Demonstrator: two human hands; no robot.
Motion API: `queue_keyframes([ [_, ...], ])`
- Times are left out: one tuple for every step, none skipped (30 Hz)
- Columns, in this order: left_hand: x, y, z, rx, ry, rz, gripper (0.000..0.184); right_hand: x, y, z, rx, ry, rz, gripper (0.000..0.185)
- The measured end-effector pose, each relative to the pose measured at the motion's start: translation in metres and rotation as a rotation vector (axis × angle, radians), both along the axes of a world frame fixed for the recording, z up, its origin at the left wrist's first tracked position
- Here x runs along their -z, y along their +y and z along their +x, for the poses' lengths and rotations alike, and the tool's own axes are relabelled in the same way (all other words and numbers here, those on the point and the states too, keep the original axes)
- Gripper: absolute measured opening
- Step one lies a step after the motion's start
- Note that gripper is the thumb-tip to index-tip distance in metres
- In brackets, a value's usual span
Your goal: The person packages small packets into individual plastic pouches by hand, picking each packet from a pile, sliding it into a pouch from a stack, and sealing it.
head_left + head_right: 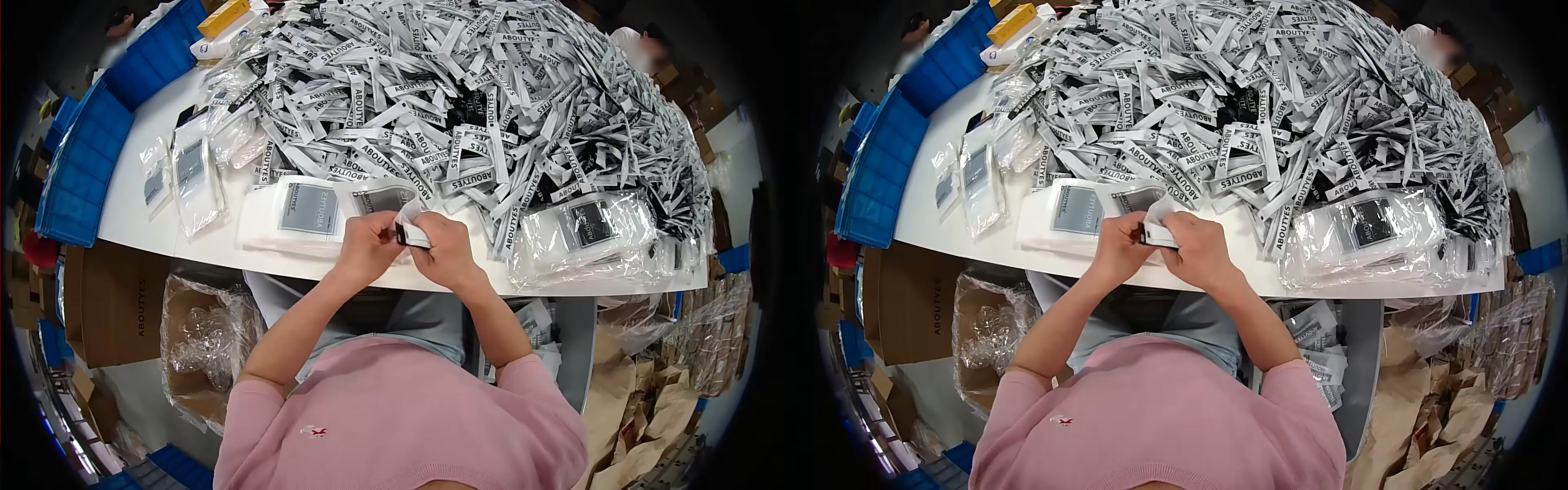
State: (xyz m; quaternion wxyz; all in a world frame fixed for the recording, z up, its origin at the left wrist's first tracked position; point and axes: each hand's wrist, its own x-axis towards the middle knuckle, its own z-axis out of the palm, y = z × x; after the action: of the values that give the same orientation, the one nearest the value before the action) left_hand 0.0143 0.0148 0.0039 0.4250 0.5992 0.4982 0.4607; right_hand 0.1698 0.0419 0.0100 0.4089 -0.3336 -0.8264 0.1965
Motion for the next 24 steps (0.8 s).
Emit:
queue_keyframes([
  [-0.005,0.0,-0.001,-0.015,0.054,0.066,0.023,-0.004,-0.002,0.001,-0.01,-0.038,0.033,0.026],
  [-0.008,0.002,-0.002,-0.031,0.109,0.133,0.024,-0.009,-0.005,0.0,-0.02,-0.076,0.066,0.027],
  [-0.01,0.008,-0.004,-0.14,0.063,0.125,0.028,-0.012,-0.011,-0.004,-0.066,-0.024,0.071,0.027],
  [-0.013,0.012,-0.011,-0.128,0.12,0.175,0.031,-0.014,-0.012,-0.006,-0.065,-0.026,0.07,0.027],
  [-0.016,0.015,-0.016,-0.106,0.181,0.225,0.034,-0.015,-0.014,-0.008,-0.062,-0.005,0.063,0.027],
  [-0.015,0.019,-0.014,-0.124,0.178,0.226,0.036,-0.016,-0.014,-0.01,-0.06,0.013,0.062,0.027],
  [-0.018,0.02,-0.015,-0.118,0.178,0.231,0.036,-0.015,-0.011,-0.012,-0.037,0.061,0.075,0.025],
  [-0.021,0.021,-0.017,-0.034,0.209,0.155,0.038,-0.015,-0.008,-0.012,-0.031,0.062,0.077,0.025],
  [-0.027,0.021,-0.018,0.05,0.24,0.078,0.039,-0.015,-0.003,-0.012,-0.006,0.085,0.123,0.023],
  [-0.034,0.019,-0.017,0.12,0.36,0.176,0.041,-0.015,0.0,-0.012,0.02,0.109,0.168,0.022],
  [-0.043,0.016,-0.015,-0.055,0.37,0.262,0.044,-0.012,0.003,-0.006,0.074,0.042,0.2,0.02],
  [-0.053,0.015,-0.012,-0.233,0.375,0.351,0.047,-0.006,0.01,-0.006,0.143,0.082,0.198,0.018],
  [-0.051,0.023,-0.013,-0.275,0.536,0.759,0.053,-0.001,0.017,-0.007,0.213,0.124,0.194,0.017],
  [-0.053,0.024,-0.013,-0.27,0.536,0.764,0.053,0.002,0.019,-0.009,0.258,0.152,0.133,0.02],
  [-0.055,0.025,-0.013,-0.257,0.606,0.805,0.053,0.0,0.02,-0.011,0.259,0.154,0.139,0.02],
  [-0.057,0.025,-0.013,-0.243,0.678,0.843,0.053,-0.004,0.02,-0.012,0.269,0.203,0.114,0.023],
  [-0.059,0.028,-0.012,-0.282,0.697,0.785,0.058,-0.007,0.019,-0.014,0.281,0.252,0.087,0.027],
  [-0.056,0.034,-0.011,-0.281,0.698,0.787,0.058,-0.013,0.014,-0.016,0.248,0.236,0.084,0.031],
  [-0.049,0.039,-0.011,-0.302,0.601,0.748,0.06,-0.016,0.006,-0.017,0.21,0.217,0.082,0.035],
  [-0.046,0.043,-0.01,-0.322,0.505,0.711,0.062,-0.006,0.001,-0.018,0.188,0.132,0.068,0.039],
  [-0.048,0.037,-0.007,-0.272,0.462,0.599,0.062,0.005,0.004,-0.019,0.184,0.133,0.071,0.039],
  [-0.045,0.033,-0.005,-0.273,0.464,0.598,0.062,0.016,0.005,-0.02,0.153,0.08,-0.07,0.039],
  [-0.041,0.03,-0.003,-0.238,0.494,0.62,0.061,0.022,0.007,-0.02,0.122,0.025,-0.21,0.04],
  [-0.036,0.028,-0.001,-0.204,0.523,0.641,0.06,0.017,0.011,-0.02,0.057,0.13,-0.198,0.029],
])
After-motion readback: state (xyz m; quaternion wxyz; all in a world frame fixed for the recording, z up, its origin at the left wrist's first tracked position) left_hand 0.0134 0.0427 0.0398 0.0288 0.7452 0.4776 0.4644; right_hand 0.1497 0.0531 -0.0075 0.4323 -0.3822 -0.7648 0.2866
